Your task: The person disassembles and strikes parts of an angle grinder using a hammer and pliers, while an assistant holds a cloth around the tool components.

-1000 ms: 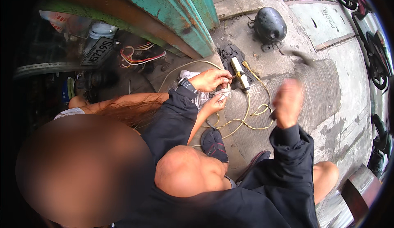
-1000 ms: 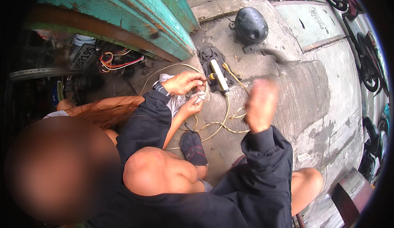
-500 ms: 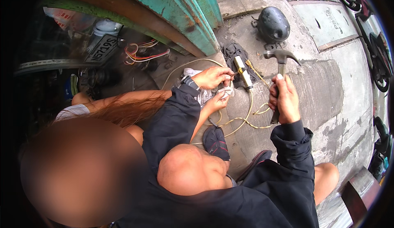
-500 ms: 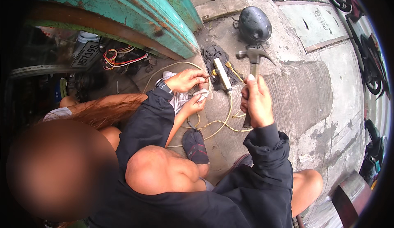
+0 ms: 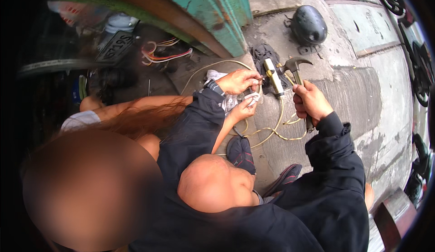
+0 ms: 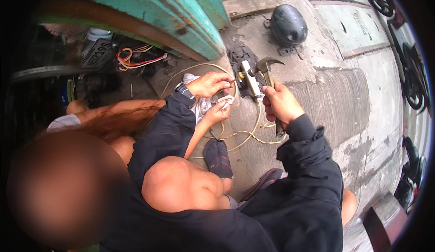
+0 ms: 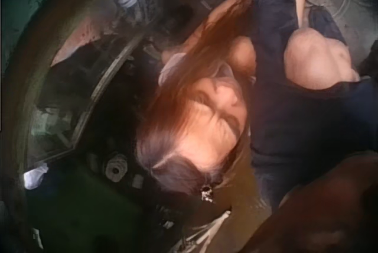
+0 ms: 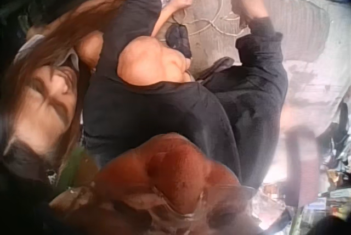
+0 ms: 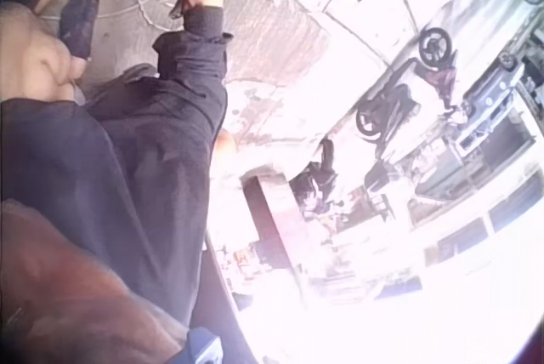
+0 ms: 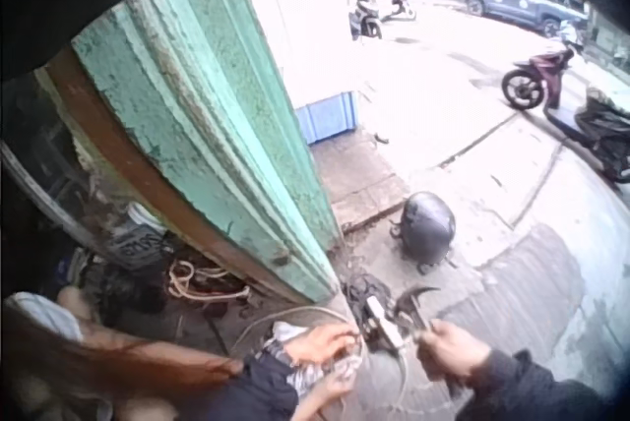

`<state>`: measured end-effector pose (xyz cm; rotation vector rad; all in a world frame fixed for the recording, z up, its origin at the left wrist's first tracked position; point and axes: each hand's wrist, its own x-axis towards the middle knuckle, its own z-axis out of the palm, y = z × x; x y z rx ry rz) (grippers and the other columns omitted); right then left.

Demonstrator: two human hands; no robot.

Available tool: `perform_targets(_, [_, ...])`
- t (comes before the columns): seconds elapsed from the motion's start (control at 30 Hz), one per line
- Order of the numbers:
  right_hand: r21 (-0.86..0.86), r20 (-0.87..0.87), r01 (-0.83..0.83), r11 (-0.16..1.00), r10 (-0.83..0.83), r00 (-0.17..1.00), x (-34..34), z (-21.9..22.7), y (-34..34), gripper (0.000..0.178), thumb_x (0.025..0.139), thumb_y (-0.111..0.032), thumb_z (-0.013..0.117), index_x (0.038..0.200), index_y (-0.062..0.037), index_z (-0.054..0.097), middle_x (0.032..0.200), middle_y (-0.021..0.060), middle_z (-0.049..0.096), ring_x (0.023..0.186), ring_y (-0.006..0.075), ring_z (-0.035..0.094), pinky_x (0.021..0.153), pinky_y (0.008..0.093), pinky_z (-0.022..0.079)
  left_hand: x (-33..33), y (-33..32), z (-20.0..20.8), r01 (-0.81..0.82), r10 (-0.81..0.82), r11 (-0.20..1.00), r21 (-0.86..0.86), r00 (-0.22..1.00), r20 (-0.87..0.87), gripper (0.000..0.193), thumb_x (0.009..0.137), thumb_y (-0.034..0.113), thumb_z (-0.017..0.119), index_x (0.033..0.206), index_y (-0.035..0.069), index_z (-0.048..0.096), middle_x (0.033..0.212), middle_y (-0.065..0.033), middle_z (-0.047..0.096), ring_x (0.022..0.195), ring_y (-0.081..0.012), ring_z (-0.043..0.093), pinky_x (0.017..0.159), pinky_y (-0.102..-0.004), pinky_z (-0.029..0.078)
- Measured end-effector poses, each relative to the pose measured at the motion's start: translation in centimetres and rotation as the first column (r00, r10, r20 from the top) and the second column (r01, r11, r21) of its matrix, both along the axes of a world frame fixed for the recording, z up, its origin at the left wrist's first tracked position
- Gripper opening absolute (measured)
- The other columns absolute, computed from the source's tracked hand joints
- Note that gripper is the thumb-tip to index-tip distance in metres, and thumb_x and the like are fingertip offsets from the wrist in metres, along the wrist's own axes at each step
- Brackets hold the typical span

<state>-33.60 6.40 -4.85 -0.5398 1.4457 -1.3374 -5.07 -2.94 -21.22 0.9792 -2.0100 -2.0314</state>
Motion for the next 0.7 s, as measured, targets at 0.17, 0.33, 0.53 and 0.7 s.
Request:
perform_targets(0.17, [-0.04, 0.059, -0.048, 0.998, 0.05, 0.997, -2.6, 1.4, -1.3, 0.016, 0.104, -0.027, 0.051, 0.099, -0.0121, 0.046, 0.071, -0.0031, 0.041, 0.05, 0.0053, 0.036, 0.043, 0.0235, 0.033, 1.0, -0.7, 0.4, -0.001, 0.002, 1.0, -0.019, 0.998, 0.061, 0.026, 0.101, 0.013, 0.055, 0.12, -0.005, 0.06, 0.091, -0.0068, 0.069, 0.087, -0.0134, 0.066, 0.079, -0.0281, 0.051])
perform_targets(0.33, [0.201, 0.161, -0.141, 0.969, 0.109, 0.981, -0.6, -1.1, 0.2, 0.028, 0.106, -0.037, 0.05, 0.102, -0.0095, 0.051, 0.07, -0.0023, 0.042, 0.05, 0.0065, 0.037, 0.043, 0.0251, 0.033, 0.8, -0.4, -0.4, -0.049, 0.048, 0.999, -0.015, 0.998, -0.038, 0.022, 0.102, 0.012, 0.052, 0.114, -0.003, 0.062, 0.09, -0.0062, 0.069, 0.085, -0.0143, 0.065, 0.08, -0.0291, 0.051])
perform_targets(0.53, [0.303, 0.321, -0.487, 0.819, 0.394, 0.862, 1.4, -5.3, -1.0, 0.025, 0.105, -0.032, 0.053, 0.102, -0.007, 0.056, 0.072, -0.0016, 0.046, 0.049, 0.0068, 0.038, 0.042, 0.0248, 0.034, 0.9, -0.2, -0.9, -0.056, 0.061, 0.996, 0.064, 0.995, -0.078, 0.025, 0.103, 0.014, 0.053, 0.119, -0.004, 0.06, 0.096, -0.0077, 0.068, 0.089, -0.0146, 0.067, 0.081, -0.0292, 0.051])
perform_targets(0.7, [-0.089, -0.077, 0.095, 0.991, -0.102, 0.992, -3.0, 3.1, -2.5, 0.031, 0.106, -0.035, 0.051, 0.108, -0.0046, 0.056, 0.071, -0.0024, 0.045, 0.048, 0.0049, 0.037, 0.042, 0.0239, 0.033, 1.6, -0.2, 1.2, -0.01, 0.01, 0.998, -0.059, 1.0, 0.007, 0.023, 0.102, 0.012, 0.05, 0.116, -0.003, 0.061, 0.092, -0.0072, 0.069, 0.088, -0.0146, 0.068, 0.081, -0.0292, 0.051])
